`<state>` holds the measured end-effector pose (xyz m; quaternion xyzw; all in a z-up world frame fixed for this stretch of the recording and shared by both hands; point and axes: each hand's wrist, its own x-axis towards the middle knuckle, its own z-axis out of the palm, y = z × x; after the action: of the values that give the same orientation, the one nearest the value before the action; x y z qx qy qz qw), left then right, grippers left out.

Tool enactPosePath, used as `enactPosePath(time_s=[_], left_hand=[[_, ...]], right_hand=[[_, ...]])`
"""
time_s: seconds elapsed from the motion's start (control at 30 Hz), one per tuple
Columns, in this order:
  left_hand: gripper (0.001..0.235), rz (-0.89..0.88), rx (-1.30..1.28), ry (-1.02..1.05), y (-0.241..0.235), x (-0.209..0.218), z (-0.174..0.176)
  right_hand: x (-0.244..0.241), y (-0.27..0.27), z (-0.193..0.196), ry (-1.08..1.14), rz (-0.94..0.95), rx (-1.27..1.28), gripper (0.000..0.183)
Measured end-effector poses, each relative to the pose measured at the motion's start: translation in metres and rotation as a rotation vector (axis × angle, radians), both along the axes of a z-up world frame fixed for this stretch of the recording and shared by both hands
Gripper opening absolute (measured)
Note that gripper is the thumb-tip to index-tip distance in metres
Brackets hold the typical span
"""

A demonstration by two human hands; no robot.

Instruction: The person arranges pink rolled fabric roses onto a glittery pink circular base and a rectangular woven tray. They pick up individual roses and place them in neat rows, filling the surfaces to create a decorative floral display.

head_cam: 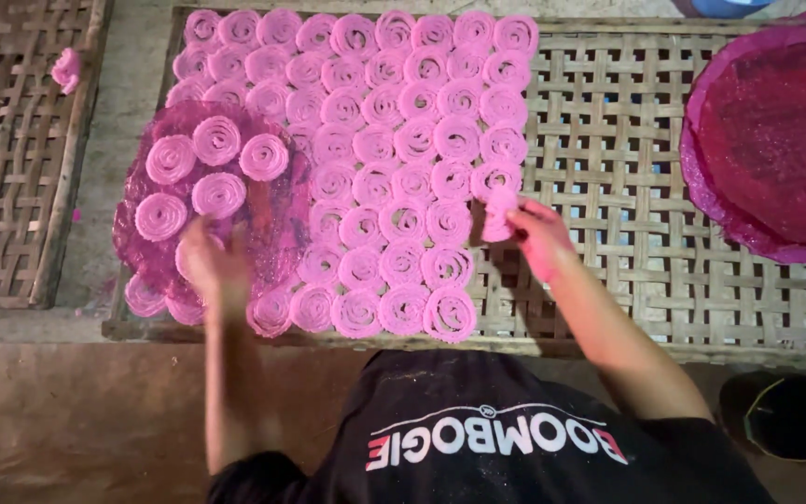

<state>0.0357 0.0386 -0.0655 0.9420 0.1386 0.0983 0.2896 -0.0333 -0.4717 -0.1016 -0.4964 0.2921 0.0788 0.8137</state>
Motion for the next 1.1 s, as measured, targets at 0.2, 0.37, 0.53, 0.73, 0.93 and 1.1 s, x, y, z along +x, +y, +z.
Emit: enactPosePath(time_s=[0.2,0.37,0.53,0.73,0.93,1.1], left_hand=[[0.053,0.065,0.346,0.08,0.088,-0.002,-0.049],[0.052,0.1,0.221,0.103,0.1,-0.001,-0.057],[0.043,0.086,0.203,0.183,0.11,0.008,-0.05],[0.028,0.098,0.012,0.233,0.068,0.002,-0.006],[0.023,-0.322,-0.182,0.061,-0.066,-0.036,0.058],[0.041,-0.881,-0.629,0.178,-0.184,-0.085,0.061]], right_hand=[[-0.008,-0.02,-0.029,-0.07,0.163,-0.162,0.033],[-0.01,-0.003,-0.028,-0.219,0.289,-0.611,0.033],[-0.009,0.007,0.005,-0.465,0.34,-0.939,0.032],[-0.017,0.026,0.039,-0.582,0.148,-1.562,0.04],[-0.038,0.093,0.056,-0.225,0.507,-0.237,0.035],[-0.065,0.103,0.051,0.038,0.15,0.429,0.049]])
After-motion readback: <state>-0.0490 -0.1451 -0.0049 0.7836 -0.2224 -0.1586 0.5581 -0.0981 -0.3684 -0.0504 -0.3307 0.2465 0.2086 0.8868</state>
